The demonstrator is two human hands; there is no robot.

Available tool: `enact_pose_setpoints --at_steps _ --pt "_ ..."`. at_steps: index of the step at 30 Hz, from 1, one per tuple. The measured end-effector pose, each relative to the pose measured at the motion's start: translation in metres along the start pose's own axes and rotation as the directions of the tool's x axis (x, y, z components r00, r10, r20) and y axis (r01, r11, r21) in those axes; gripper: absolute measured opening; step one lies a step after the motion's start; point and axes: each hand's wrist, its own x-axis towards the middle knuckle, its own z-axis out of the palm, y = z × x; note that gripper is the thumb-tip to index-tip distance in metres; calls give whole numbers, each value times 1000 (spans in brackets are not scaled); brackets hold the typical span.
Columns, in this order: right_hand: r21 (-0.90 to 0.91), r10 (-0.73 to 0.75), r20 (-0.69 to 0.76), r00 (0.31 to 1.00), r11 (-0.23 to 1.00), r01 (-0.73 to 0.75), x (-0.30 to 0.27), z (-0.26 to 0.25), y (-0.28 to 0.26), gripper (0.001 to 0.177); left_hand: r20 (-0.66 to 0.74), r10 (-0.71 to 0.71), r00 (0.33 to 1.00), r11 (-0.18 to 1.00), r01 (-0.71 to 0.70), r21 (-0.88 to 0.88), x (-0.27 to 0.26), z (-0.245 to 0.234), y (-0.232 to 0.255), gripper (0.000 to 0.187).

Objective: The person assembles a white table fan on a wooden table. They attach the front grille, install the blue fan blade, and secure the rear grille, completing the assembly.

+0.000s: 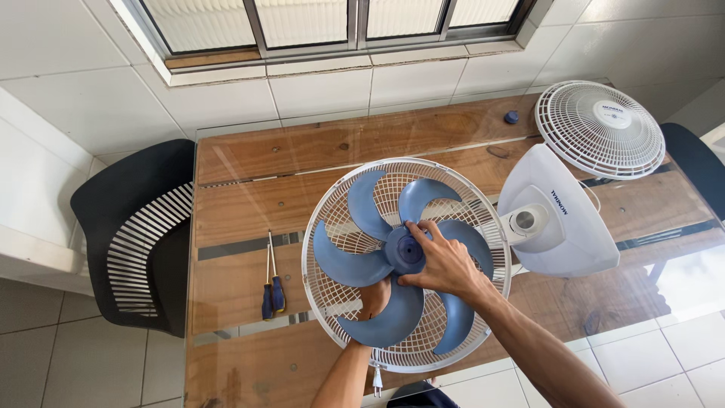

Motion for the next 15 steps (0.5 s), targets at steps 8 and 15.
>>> enact_pose_setpoints --at_steps 8,15 --pt "-31 40 45 998 999 -38 6 6 0 120 -61 -65 996 993 59 -104 -2 3 3 17" --pt "-55 -23 -1 1000 998 23 7 13 10 120 -99 -45 994 980 25 -196 2 -2 11 20"
